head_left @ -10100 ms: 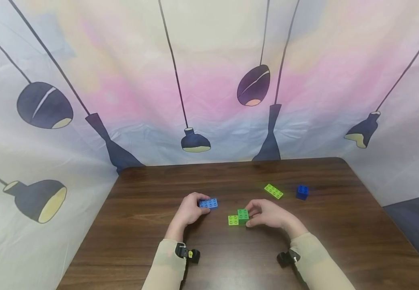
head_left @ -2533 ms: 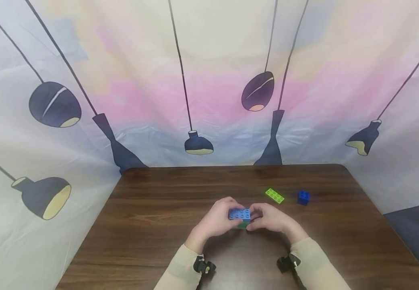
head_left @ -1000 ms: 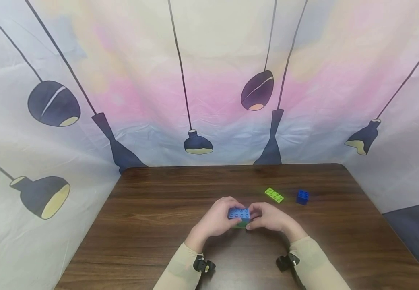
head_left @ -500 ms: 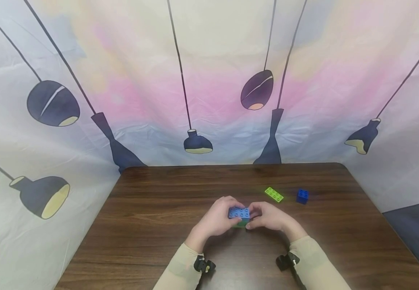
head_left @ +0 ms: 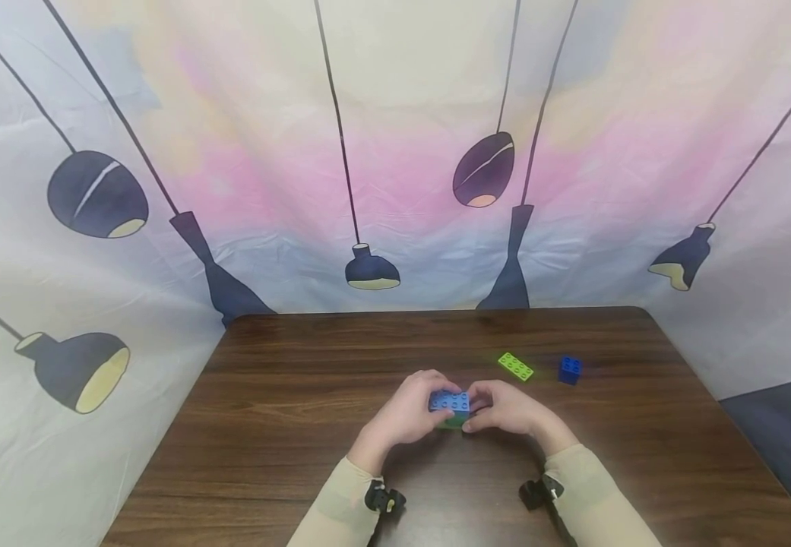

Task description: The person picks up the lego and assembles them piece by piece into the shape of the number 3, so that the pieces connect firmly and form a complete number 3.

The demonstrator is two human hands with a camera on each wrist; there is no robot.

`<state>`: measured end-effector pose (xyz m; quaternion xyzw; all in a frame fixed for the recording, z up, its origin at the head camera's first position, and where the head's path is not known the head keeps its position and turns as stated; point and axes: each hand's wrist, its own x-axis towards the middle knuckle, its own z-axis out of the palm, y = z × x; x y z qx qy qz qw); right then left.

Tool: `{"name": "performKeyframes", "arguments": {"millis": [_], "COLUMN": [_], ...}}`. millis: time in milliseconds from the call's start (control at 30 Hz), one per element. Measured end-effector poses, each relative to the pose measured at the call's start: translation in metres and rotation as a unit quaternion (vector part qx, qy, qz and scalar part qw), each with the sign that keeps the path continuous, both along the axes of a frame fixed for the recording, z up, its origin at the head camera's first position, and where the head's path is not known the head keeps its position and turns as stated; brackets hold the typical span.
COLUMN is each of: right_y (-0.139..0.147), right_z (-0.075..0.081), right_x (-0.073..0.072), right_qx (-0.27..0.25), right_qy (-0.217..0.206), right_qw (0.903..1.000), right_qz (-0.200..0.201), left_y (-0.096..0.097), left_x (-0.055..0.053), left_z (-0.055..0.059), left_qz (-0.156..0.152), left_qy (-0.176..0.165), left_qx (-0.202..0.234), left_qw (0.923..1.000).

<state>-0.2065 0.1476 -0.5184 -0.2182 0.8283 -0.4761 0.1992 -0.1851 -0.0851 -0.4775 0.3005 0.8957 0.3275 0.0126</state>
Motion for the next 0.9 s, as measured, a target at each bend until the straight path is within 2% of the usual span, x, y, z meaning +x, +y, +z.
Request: {"name": "performKeyframes", "arguments": {"millis": [267, 567, 900], "right_y": [0.0000, -0.0009, -0.0007], "right_z": [-0.0012, -0.0003, 0.0014], "right_x": [-0.0020, -0.0014, 0.0001], "right_qx": [0.006, 0.003, 0.004], "right_qy": [0.002, 0.002, 0.002], "right_qw": [1.0000, 1.0000, 0.9999], "right_qz": [0.007, 0.008, 0.010], "left_y": [0.0005, -0.0015, -0.0005], "left_x": [0.0009, -0.0011, -0.0022], "left_z": [0.0015, 0.0048, 0.0058], "left_qz": [0.002, -0.028, -0.031], "left_qy": [0.013, 0.021, 0.029], "left_qx": [-0.016, -0.032, -0.037], "left_qw": [0.9998, 0.9989, 0.9984]}}
